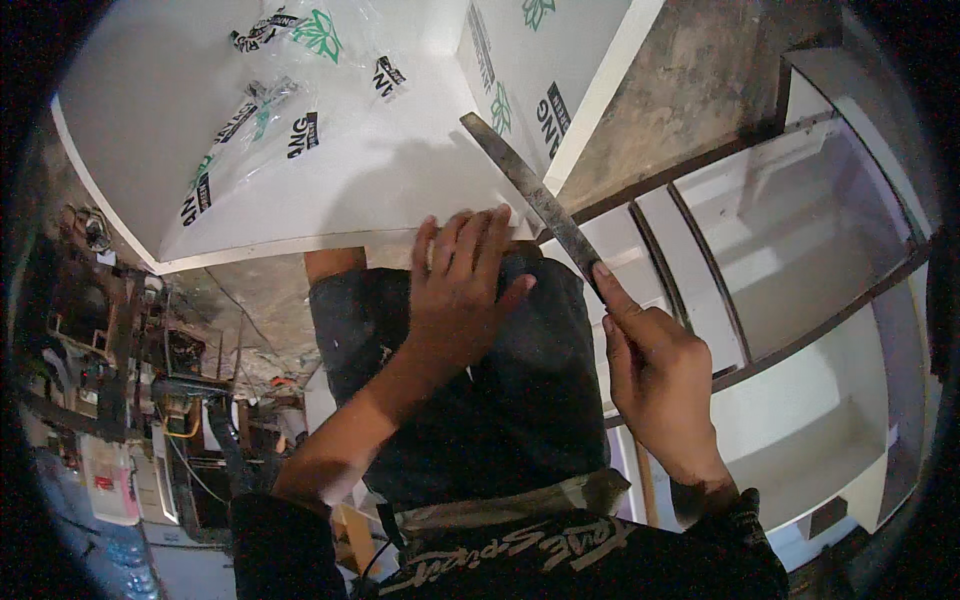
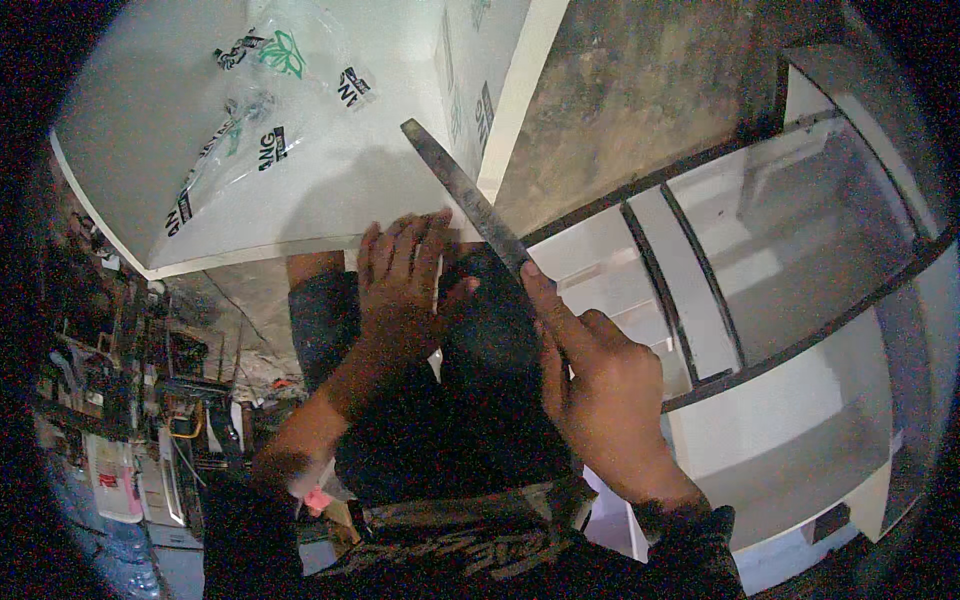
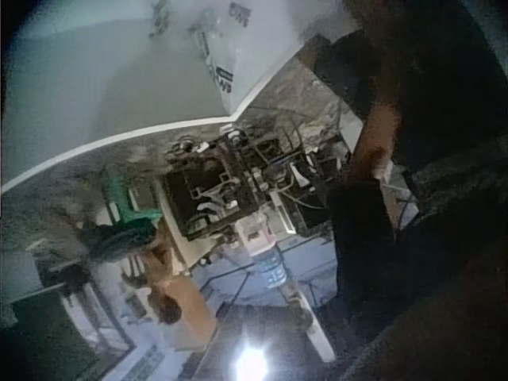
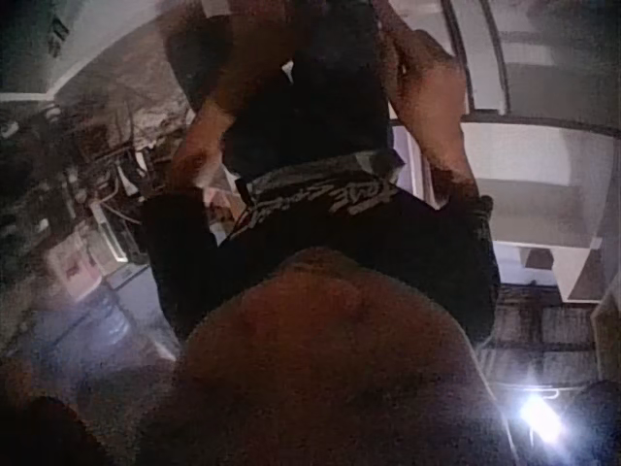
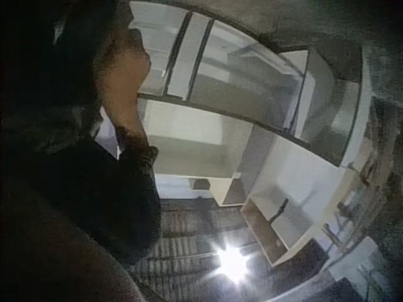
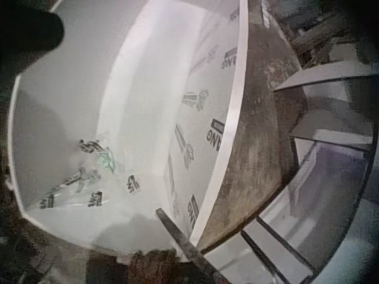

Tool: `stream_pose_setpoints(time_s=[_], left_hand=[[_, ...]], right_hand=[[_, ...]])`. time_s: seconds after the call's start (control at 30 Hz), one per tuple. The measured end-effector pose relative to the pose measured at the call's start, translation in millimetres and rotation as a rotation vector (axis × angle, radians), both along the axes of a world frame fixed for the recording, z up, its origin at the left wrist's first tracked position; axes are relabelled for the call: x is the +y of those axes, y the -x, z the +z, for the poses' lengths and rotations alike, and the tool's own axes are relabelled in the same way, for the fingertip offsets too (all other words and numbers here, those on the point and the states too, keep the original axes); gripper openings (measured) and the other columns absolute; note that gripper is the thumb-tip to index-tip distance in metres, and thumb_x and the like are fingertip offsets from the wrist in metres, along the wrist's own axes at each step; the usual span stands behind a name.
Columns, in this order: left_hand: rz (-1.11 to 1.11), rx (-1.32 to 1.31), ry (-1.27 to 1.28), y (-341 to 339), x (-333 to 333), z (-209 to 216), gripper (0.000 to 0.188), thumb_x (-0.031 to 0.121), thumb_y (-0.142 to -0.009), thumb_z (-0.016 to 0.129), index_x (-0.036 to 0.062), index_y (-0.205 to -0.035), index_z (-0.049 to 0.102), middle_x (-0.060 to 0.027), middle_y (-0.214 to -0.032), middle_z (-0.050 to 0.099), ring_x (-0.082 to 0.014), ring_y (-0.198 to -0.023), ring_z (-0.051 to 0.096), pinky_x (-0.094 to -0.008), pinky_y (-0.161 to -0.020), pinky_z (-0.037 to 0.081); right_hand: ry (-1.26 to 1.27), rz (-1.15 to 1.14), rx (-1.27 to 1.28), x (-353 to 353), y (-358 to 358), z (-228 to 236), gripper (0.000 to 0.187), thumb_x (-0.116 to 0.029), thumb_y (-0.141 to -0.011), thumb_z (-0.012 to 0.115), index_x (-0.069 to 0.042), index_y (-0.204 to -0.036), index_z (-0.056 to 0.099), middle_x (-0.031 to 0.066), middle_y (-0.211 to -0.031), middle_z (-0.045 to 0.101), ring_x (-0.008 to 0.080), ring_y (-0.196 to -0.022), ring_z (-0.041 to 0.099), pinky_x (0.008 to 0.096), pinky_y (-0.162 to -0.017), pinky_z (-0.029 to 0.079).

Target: The person uses a metal file to smooth the edges of a white wooden cabinet and removes plastic protective film from the cabinet surface.

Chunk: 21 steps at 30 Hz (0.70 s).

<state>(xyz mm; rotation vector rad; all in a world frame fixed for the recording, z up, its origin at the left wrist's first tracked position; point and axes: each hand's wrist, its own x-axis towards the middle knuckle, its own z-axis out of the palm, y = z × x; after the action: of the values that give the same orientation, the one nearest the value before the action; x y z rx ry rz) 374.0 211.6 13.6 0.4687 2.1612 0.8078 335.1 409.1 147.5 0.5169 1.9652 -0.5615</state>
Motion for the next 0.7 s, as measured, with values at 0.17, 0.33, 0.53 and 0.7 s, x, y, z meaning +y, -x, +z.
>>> stream_pose_setpoints(time_s=[0.17,0.33,0.53,0.7], left_hand=[[0.426,-0.155,-0.129,-11,59,13,0.085,0.029,-0.087,0.074,-0.0080,-0.151,0.032,-0.0266,-0.140,0.044,-0.0435,-0.129,0.042,-0.0568,-0.113,0.030],[0.707,-0.153,-0.187,0,87,17,0.082,0.020,-0.087,0.071,-0.0112,-0.150,0.029,-0.0295,-0.138,0.039,-0.0468,-0.125,0.039,-0.0532,-0.109,0.032],[0.809,-0.065,-0.217,10,104,1,0.074,0.018,-0.083,0.071,-0.0104,-0.144,0.041,-0.0273,-0.133,0.043,-0.0449,-0.122,0.042,-0.0527,-0.106,0.035],[0.883,-0.048,-0.214,14,105,-2,0.067,0.017,-0.084,0.070,-0.0052,-0.143,0.046,-0.0239,-0.131,0.047,-0.0418,-0.120,0.045,-0.0515,-0.105,0.036]], right_hand=[[0.028,0.023,0.108,14,9,-6,0.050,0.002,-0.093,0.063,-0.014,-0.140,0.063,0.0135,-0.069,0.056,0.0213,-0.057,0.053,0.0335,-0.057,0.044],[0.048,0.075,0.175,23,12,-7,0.056,-0.003,-0.090,0.065,-0.018,-0.144,0.059,0.0144,-0.071,0.060,0.0338,-0.061,0.062,0.0444,-0.059,0.050],[-0.021,0.224,0.303,22,21,2,0.054,-0.003,-0.091,0.064,-0.016,-0.143,0.059,0.0163,-0.077,0.066,0.0349,-0.067,0.066,0.0439,-0.064,0.054],[-0.095,0.252,0.285,21,35,3,0.058,-0.001,-0.091,0.062,-0.016,-0.147,0.054,0.0185,-0.095,0.072,0.0358,-0.080,0.071,0.0456,-0.069,0.055]])
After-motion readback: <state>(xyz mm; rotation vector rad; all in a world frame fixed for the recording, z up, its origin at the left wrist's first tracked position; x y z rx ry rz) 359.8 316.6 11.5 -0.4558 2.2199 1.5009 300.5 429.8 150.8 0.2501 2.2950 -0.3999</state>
